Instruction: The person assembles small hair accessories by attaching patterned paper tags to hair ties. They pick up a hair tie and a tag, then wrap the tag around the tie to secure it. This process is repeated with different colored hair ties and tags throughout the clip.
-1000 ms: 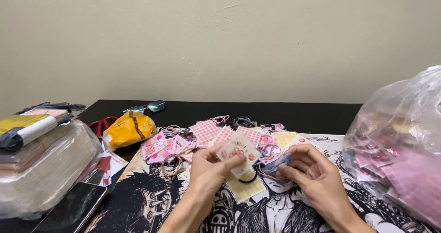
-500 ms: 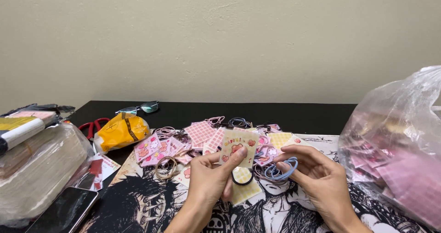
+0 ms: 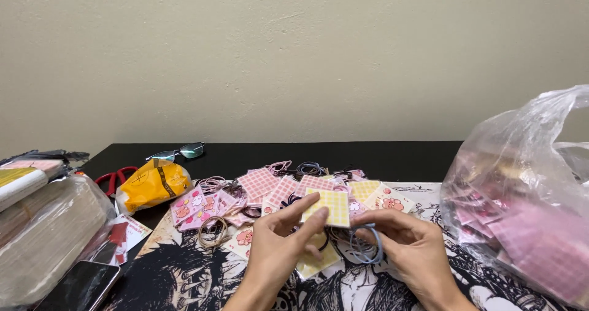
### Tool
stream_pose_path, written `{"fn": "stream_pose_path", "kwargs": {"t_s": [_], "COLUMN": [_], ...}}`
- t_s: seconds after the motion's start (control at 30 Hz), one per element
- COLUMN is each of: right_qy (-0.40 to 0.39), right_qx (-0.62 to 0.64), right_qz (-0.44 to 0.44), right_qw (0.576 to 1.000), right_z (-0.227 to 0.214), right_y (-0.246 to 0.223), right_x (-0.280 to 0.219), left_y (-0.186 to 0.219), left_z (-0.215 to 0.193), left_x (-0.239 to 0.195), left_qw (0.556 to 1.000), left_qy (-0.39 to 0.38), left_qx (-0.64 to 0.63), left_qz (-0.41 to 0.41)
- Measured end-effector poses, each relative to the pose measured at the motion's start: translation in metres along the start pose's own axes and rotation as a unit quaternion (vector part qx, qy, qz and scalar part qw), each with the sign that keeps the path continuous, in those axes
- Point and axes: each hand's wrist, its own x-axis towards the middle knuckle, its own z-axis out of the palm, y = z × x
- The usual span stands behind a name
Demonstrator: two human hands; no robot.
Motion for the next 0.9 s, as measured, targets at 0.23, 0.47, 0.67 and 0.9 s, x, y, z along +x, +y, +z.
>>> {"fn": "stream_pose_path", "kwargs": {"t_s": [0.23,0.47,0.67,0.9], "right_qy": [-0.059,-0.049,-0.081,-0.042], "right_qx": [-0.008,-0.011,-0.126,-0.177], "right_qz": [-0.128,-0.037,-0.154,-0.189], "right_qw": [0.990,0.998,0.977,0.965], "right_z": [-0.003,0.004,0.005,-0.002], "right_y": [0.021,0.006,-0.005,0.008], "right_x": [0.002,-0.004,-0.008,-0.004], "left_y": [-0.013,-0.002,-0.012,-0.018], "left_z": [-0.008,0.007,0.011,0.016], "left_x": [0.010,-0.007,-0.007,-0.010], "left_qw": [0.991,0.997,0.996,0.990], "left_qy": [0.077,0.045,0.014,-0.052], "left_qx": [0.043,-0.020,0.048,0.073], "left_qz": [0.105,0.063,0.069,0.109]}}
